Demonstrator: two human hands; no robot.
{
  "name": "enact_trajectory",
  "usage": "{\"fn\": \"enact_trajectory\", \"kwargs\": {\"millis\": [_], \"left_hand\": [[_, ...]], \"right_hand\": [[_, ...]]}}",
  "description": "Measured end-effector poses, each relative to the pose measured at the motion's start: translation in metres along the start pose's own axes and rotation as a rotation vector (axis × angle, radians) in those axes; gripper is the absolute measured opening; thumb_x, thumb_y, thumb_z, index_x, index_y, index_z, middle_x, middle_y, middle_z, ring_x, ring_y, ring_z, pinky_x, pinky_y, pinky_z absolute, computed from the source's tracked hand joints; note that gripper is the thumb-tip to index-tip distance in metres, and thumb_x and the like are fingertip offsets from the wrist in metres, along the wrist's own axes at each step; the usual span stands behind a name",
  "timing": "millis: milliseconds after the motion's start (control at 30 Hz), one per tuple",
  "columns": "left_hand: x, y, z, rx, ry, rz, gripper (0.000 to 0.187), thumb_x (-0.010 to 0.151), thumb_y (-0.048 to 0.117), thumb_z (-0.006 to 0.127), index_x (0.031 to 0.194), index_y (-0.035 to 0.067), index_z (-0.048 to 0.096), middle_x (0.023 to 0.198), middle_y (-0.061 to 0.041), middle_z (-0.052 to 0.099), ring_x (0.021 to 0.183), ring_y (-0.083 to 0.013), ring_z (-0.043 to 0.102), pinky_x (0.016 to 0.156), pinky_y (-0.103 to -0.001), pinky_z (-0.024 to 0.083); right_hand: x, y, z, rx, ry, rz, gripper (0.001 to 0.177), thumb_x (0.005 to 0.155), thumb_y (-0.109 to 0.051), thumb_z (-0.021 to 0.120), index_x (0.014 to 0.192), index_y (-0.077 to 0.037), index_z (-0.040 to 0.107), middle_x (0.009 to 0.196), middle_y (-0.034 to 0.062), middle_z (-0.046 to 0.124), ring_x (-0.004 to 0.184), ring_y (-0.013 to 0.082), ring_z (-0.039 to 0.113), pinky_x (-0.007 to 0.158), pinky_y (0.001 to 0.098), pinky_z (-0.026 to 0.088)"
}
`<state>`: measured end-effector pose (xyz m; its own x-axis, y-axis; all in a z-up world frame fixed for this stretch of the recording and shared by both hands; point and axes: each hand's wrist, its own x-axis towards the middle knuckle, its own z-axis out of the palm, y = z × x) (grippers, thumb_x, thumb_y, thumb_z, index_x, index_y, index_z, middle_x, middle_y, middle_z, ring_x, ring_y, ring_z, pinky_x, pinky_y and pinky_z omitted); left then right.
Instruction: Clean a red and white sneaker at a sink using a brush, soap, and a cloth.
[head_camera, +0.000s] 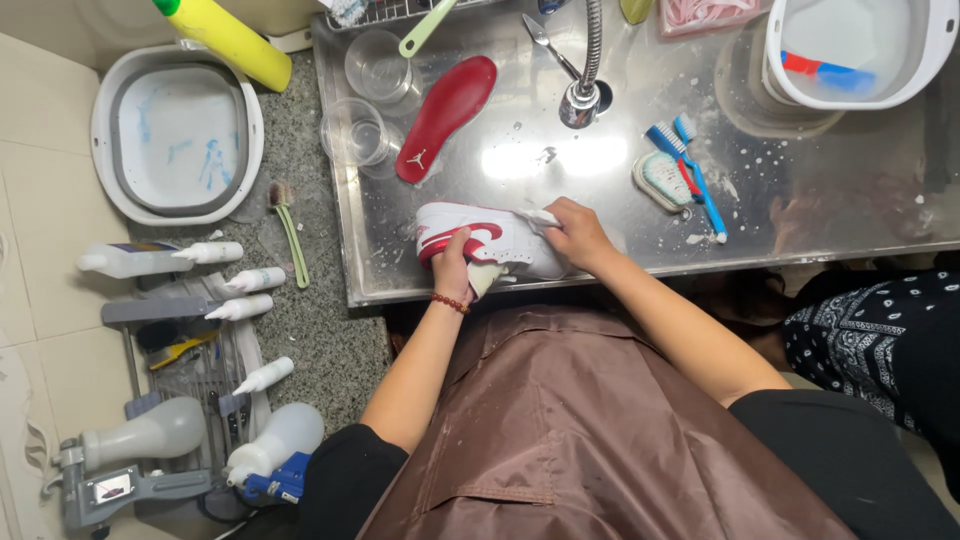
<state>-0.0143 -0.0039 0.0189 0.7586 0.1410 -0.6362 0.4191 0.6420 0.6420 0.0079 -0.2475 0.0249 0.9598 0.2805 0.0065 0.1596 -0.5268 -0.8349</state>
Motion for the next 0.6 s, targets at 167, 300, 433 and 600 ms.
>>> {"fn": "enact_trajectory", "kwargs": {"millis": [167,300,433,600], "left_hand": [[0.000,-0.001,-0.008,0.001,-0.022,0.004,0.026,0.091,0.017,0.068,0.106,-0.005,0.067,0.099,-0.014,0.071,0.087,-0.0271,0.072,0.075,-0.043,0.061],[0.000,-0.004,-0.013,-0.002,-0.030,-0.001,0.028,0.092,0.017,0.068,0.106,-0.006,0.068,0.102,-0.014,0.072,0.089,-0.0265,0.072,0.076,-0.041,0.061],[-0.002,-0.003,-0.020,-0.005,-0.020,-0.001,0.028,0.092,0.017,0.068,0.107,-0.006,0.068,0.102,-0.015,0.072,0.089,-0.0264,0.072,0.078,-0.041,0.061],[0.003,-0.009,-0.017,-0.013,-0.040,0.050,0.025,0.092,0.015,0.068,0.109,-0.004,0.068,0.104,-0.013,0.071,0.092,-0.0235,0.072,0.082,-0.039,0.060]], "right_hand": [[-0.038,0.032,-0.008,-0.010,-0.032,0.072,0.023,0.082,-0.008,0.066,0.104,-0.006,0.073,0.093,0.0138,0.067,0.085,0.0332,0.066,0.076,0.0407,0.053],[-0.042,0.048,-0.006,-0.097,-0.010,-0.009,0.022,0.081,-0.007,0.068,0.103,-0.005,0.071,0.098,0.0137,0.068,0.090,0.0348,0.066,0.079,0.0411,0.052],[-0.029,0.002,-0.003,0.004,0.026,0.041,0.021,0.085,-0.007,0.067,0.106,-0.005,0.071,0.097,0.0141,0.066,0.088,0.0334,0.066,0.077,0.0395,0.053],[-0.064,0.040,-0.010,-0.087,-0.052,0.033,0.024,0.075,-0.004,0.065,0.099,-0.005,0.071,0.093,0.0134,0.067,0.087,0.0334,0.067,0.075,0.0400,0.053]]}}
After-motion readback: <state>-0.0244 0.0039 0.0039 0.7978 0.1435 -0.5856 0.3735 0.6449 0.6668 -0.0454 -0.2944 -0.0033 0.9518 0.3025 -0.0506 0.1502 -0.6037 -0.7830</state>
